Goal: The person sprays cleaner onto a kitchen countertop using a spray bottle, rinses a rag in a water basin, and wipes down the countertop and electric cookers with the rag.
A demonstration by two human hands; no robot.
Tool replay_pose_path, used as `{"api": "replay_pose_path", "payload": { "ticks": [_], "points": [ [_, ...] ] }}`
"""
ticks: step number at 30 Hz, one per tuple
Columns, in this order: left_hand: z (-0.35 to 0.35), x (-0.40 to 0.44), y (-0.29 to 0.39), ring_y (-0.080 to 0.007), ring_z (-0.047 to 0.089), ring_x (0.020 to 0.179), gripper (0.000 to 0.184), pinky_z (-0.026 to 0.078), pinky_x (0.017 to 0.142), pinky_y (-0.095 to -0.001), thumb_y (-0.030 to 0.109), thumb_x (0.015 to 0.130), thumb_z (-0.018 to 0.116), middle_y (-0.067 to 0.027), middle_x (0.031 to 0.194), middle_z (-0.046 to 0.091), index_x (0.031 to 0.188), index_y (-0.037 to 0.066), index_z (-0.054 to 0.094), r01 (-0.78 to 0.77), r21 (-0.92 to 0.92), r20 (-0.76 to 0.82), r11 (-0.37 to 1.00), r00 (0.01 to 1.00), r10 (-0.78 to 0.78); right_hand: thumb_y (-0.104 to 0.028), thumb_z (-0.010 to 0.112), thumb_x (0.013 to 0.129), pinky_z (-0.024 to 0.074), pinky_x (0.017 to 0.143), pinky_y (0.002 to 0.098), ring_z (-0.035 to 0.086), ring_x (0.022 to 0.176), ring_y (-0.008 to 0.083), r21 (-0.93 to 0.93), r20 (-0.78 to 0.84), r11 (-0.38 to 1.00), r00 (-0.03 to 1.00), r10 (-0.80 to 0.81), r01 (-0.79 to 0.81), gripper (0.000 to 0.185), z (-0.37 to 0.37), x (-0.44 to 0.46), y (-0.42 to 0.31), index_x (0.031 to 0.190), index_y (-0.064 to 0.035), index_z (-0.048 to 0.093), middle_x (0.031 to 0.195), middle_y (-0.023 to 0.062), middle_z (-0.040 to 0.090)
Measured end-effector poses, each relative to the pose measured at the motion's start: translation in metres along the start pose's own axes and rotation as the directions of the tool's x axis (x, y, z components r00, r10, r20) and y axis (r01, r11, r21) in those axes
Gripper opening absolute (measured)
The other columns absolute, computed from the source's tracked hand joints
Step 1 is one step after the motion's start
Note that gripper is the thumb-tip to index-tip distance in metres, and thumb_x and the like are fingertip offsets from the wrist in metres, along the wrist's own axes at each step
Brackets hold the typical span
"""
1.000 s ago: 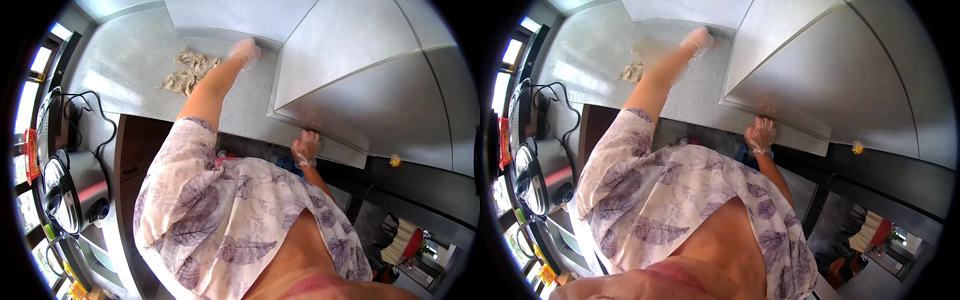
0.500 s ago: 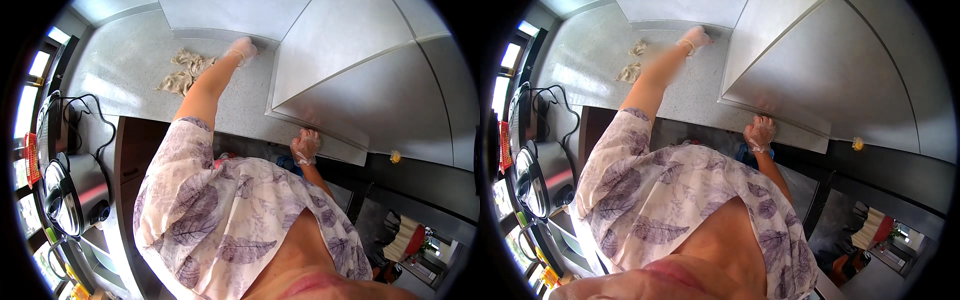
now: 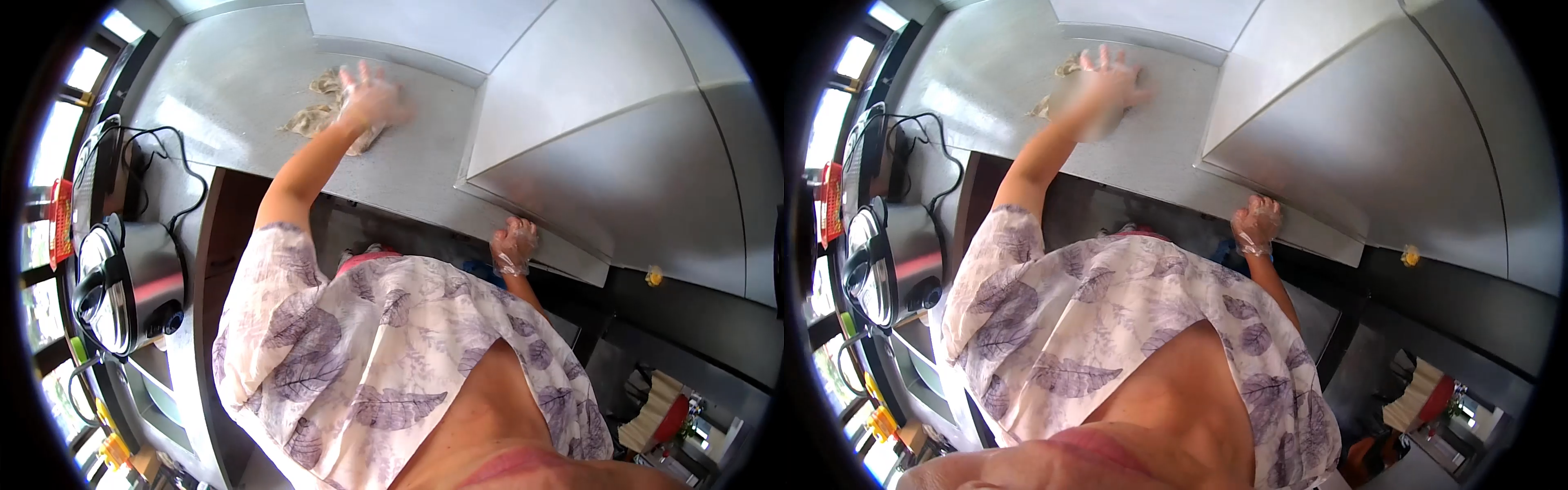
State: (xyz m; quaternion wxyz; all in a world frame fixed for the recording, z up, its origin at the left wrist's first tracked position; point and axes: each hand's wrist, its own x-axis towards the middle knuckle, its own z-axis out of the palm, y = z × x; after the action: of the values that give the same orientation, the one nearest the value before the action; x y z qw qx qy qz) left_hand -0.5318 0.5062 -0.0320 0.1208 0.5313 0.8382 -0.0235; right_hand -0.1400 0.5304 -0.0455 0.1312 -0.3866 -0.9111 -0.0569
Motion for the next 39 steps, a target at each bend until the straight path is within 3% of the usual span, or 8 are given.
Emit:
{"api": "replay_pose_path", "payload": {
  "ticks": [8,11,15,18,23,30,34,39],
  "points": [
    [0.087,0.016,-0.106,-0.0282,0.021,0.138,0.063,0.012,0.112,-0.0544,0.037,0.086,0.051,-0.0138,0.146,0.029,0.141,0.014,0.031,0.14,-0.435,-0.386,0.889,0.863,-0.325,-0.015,0.054,0.061,0.0423,0.077,0.0485,0.052,0.082,0.0355,-0.058,0.012,0.998,1.0,0.009,-0.008,0.022,0.011,-0.002,0.009,0.08,-0.0044,0.057,0.084,0.0157,0.058],
    [0.076,0.065,-0.151,-0.029,0.027,0.135,0.06,0.015,0.112,-0.0499,0.037,0.087,0.05,-0.0143,0.141,0.037,0.136,0.007,0.037,0.483,-0.402,-0.239,0.778,0.765,-0.598,-0.014,0.054,0.061,0.0429,0.074,0.0503,0.053,0.083,0.0358,-0.113,0.012,0.994,1.0,0.0,0.002,0.022,0.011,-0.002,0.009,0.081,-0.0052,0.056,0.084,0.0151,0.056],
    [0.074,0.101,-0.137,-0.0264,0.052,0.114,0.046,0.022,0.109,-0.047,0.038,0.086,0.049,-0.0151,0.111,0.061,0.112,0.002,0.058,0.559,-0.441,-0.212,0.702,0.695,-0.687,-0.013,0.055,0.06,0.0433,0.069,0.0518,0.053,0.083,0.0358,-0.135,-0.021,0.991,1.0,-0.002,-0.001,0.023,0.016,-0.005,0.01,0.082,-0.0056,0.056,0.083,0.015,0.056],
    [0.064,0.097,-0.066,-0.0241,0.063,0.09,0.039,0.019,0.108,-0.053,0.033,0.088,0.045,-0.0118,0.087,0.065,0.103,0.001,0.06,0.344,-0.329,-0.227,0.879,0.875,-0.427,-0.013,0.055,0.06,0.0435,0.069,0.0514,0.052,0.083,0.036,-0.164,0.05,0.987,0.999,0.013,-0.005,0.024,0.011,-0.002,0.006,0.083,-0.0053,0.056,0.085,0.015,0.056],
    [0.063,0.057,0.118,-0.0283,0.049,0.114,0.031,0.022,0.107,-0.0488,0.025,0.084,0.047,-0.0156,0.106,0.056,0.105,0.004,0.055,-0.14,-0.362,-0.3,0.922,0.953,0.027,-0.013,0.056,0.061,0.0433,0.073,0.0493,0.053,0.081,0.0364,-0.161,0.032,0.987,0.999,-0.019,0.024,0.022,0.014,-0.005,0.007,0.082,-0.0049,0.056,0.082,0.0157,0.057],
    [0.079,-0.031,0.076,-0.0257,0.042,0.125,0.038,0.013,0.108,-0.0575,0.024,0.074,0.058,-0.0115,0.122,0.052,0.109,0.01,0.054,-0.496,-0.381,-0.521,0.78,0.812,0.262,-0.012,0.055,0.061,0.0425,0.075,0.0479,0.053,0.08,0.035,-0.15,-0.003,0.984,0.996,-0.093,0.091,0.02,0.023,-0.007,0.02,0.08,-0.0043,0.056,0.08,0.0167,0.057],
    [0.072,-0.08,-0.024,-0.0236,0.039,0.129,0.054,0.008,0.105,-0.0647,0.026,0.073,0.062,-0.0092,0.128,0.049,0.123,0.014,0.047,-0.357,-0.418,-0.573,0.835,0.817,0.063,-0.011,0.054,0.064,0.0421,0.078,0.0472,0.054,0.084,0.0355,-0.126,0.023,0.991,0.999,-0.037,0.04,0.02,0.019,-0.008,0.016,0.082,-0.0037,0.057,0.081,0.0171,0.058],
    [0.102,-0.085,-0.219,-0.0263,0.031,0.134,0.058,0.013,0.104,-0.0666,0.041,0.084,0.052,-0.0043,0.142,0.038,0.137,0.023,0.038,0.425,-0.23,-0.169,0.875,0.868,-0.466,-0.009,0.053,0.067,0.0416,0.084,0.0463,0.054,0.089,0.0352,-0.197,0.069,0.979,0.995,0.066,-0.051,0.022,0.019,-0.007,0.011,0.087,-0.0005,0.058,0.088,0.0182,0.06]
  ]
}}
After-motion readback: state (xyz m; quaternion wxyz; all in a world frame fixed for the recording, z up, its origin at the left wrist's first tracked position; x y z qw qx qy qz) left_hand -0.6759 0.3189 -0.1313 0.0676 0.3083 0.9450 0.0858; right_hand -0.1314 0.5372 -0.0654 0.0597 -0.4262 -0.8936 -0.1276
